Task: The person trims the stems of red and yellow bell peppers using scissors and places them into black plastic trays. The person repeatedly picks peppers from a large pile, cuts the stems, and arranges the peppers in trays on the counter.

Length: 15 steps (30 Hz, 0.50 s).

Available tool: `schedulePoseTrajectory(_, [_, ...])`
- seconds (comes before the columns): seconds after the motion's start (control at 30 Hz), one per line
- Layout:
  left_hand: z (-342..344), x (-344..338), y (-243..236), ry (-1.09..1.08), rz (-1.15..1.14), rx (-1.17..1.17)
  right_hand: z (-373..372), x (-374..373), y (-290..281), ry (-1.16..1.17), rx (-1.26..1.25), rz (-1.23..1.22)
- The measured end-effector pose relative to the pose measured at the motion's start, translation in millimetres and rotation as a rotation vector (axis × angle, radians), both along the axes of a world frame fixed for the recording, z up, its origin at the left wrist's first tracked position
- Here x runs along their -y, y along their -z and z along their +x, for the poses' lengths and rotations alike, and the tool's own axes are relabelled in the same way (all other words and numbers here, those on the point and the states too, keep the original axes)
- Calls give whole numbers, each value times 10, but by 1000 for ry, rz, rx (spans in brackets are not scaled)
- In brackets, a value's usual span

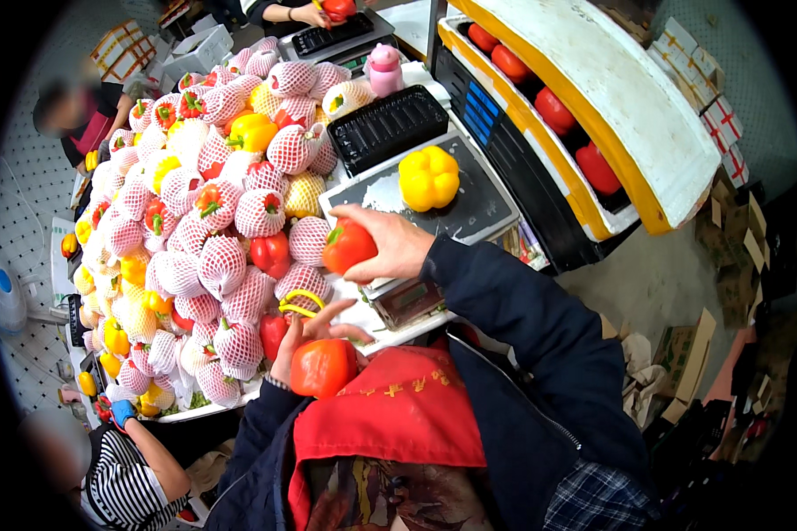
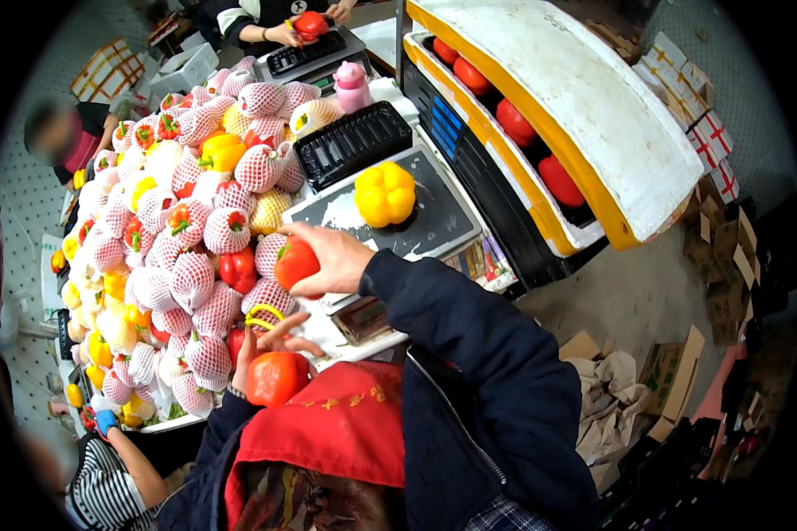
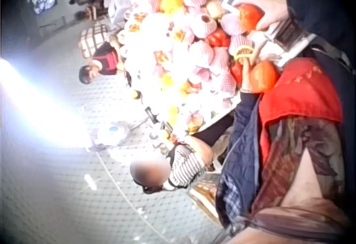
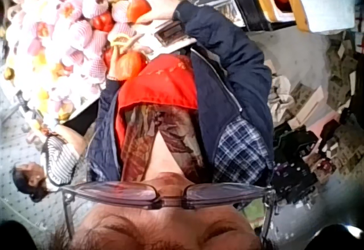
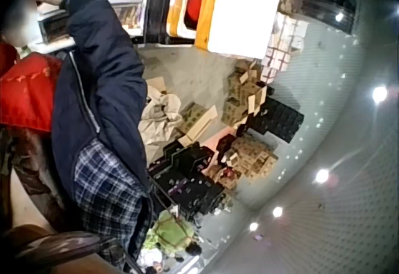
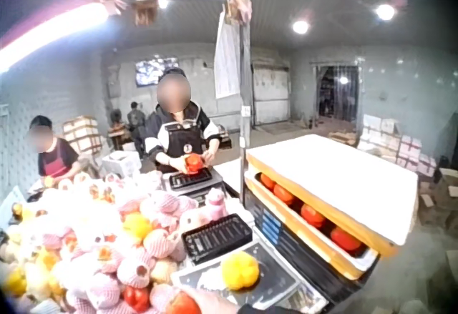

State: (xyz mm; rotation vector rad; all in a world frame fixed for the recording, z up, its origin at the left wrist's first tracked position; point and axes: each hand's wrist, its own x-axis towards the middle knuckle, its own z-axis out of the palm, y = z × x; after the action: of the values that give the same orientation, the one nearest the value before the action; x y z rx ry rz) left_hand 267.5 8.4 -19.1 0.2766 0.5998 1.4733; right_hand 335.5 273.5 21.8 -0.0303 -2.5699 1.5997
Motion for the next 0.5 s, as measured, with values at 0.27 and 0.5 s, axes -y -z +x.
schedulePoseTrajectory(0.27, [-65,482,70,-59,-42,-97,-243,-112,453,185,98,912])
schedulePoseTrajectory(0.5, [-98,538,276,-195,-99,-79,-164,-226,485,160,-89,775])
